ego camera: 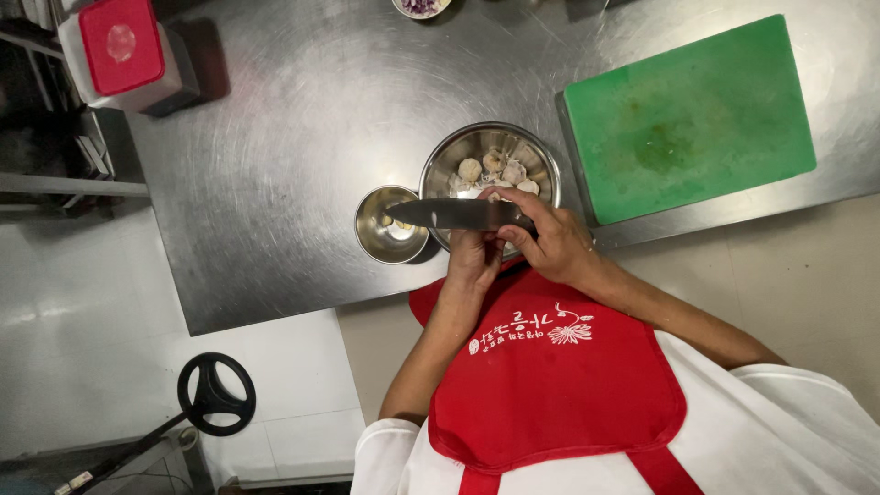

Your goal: The person peels garlic cloves using a knife and their hands. They separate the cloves from the bulb, remove the outer skin, and place the peeled cloves into a small metal bowl. The task is performed on a stainless steel countertop in a commercial kitchen.

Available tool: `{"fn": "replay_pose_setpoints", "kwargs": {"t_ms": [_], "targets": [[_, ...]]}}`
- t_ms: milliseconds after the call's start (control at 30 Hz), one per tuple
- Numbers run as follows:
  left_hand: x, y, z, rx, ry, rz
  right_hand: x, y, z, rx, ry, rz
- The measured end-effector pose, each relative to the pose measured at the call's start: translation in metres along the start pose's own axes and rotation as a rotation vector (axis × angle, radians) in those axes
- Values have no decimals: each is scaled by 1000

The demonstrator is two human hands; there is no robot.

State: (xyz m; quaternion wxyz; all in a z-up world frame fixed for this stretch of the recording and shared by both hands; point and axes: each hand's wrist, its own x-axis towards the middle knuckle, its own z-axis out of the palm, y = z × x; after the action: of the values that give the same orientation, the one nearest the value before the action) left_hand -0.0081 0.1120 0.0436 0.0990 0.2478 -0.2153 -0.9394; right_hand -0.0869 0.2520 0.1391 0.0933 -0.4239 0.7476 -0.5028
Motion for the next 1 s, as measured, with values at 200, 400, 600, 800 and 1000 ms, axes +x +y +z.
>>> {"fn": "replay_pose_setpoints", "kwargs": {"t_ms": [200, 400, 600, 800, 1000], "targets": [[0, -2, -1, -123, 9, -32, -3, 4, 6, -32, -5, 36], [-1, -5, -1, -182, 38, -28, -6, 6, 12, -70, -34, 142], [3, -19, -29, -305, -95, -69, -8, 11, 7, -136, -38, -11], [-3, -25, -36, -276, -66, -105, -17, 10, 0, -52, -38, -53], [-14, -18, -18, -178, -81, -38, -23, 4, 8, -62, -24, 18]]}}
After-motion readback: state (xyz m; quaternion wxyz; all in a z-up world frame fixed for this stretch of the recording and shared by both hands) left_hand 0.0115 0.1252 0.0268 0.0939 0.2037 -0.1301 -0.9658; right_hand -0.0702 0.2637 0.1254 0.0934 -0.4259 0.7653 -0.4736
